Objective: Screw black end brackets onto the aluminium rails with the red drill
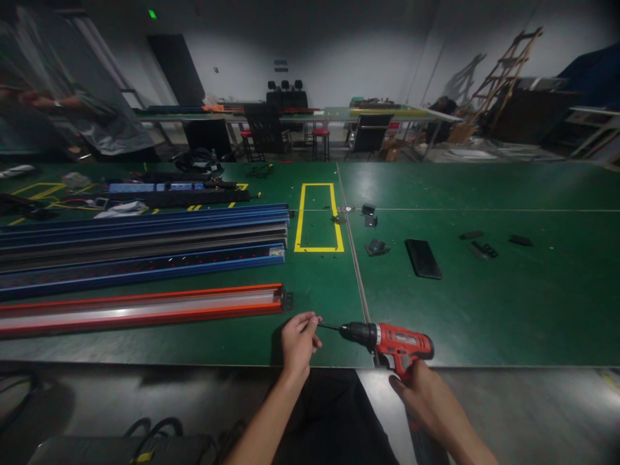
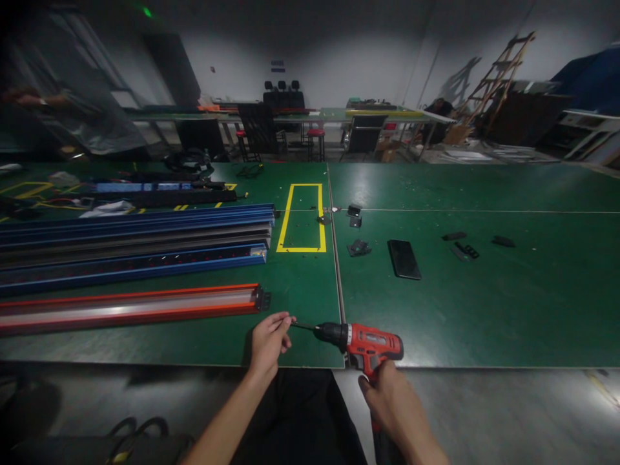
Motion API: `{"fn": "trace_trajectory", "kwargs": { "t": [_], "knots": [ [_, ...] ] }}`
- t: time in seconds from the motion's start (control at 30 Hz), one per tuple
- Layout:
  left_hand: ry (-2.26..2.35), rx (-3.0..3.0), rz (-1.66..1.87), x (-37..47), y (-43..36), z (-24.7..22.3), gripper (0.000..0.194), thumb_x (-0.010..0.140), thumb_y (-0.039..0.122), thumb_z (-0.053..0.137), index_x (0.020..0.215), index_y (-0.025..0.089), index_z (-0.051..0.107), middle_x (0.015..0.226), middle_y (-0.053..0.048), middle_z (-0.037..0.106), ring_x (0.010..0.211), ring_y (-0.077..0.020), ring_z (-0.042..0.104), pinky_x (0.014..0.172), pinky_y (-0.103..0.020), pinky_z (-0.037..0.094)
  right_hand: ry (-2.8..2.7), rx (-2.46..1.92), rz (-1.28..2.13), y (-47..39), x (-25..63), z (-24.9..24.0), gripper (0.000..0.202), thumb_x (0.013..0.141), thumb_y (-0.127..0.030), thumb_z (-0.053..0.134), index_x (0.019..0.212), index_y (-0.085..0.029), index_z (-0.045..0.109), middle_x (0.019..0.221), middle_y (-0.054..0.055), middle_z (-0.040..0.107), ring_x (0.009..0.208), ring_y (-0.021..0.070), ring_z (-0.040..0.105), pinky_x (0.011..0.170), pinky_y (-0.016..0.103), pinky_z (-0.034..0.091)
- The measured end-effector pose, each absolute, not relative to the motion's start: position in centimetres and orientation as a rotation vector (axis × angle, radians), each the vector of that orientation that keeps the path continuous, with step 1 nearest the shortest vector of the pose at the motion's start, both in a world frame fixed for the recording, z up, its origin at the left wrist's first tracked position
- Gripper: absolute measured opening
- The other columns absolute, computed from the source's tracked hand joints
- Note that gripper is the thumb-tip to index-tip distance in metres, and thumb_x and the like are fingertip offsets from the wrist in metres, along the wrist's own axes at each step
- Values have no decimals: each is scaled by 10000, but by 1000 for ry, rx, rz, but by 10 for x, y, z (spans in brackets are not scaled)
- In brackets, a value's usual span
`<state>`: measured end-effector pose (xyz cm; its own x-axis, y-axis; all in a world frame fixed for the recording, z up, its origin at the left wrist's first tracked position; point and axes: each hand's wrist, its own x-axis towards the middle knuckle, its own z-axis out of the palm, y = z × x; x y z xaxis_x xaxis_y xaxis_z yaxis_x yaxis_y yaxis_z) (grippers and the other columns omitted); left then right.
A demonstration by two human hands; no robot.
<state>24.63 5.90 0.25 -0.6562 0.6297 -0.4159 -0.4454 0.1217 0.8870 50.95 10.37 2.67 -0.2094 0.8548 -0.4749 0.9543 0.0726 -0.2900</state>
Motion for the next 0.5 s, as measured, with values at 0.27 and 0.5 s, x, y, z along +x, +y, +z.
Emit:
{"fn": "trace_trajectory", "kwargs": {
  "t": [0.27,0.5],
  "knots": [
    [1547,132,1688,247,59,0,603,564,509,943,935,153,629,933,-140,805,373,-66,521,369,-187,287,2143,1819,-844,107,512,23,231,962,-397,522,1060,-195,579,1073,178,769,1014,330,758,786,381,509],
    [1559,137,1672,248,57,2,596,575,504,941,934,160,613,957,-145,804,368,-65,513,364,-192,297,2164,1837,-842,106,508,32,235,945,-379,523,1055,-188,604,1057,171,770,982,329,755,769,385,506]
  ]
}}
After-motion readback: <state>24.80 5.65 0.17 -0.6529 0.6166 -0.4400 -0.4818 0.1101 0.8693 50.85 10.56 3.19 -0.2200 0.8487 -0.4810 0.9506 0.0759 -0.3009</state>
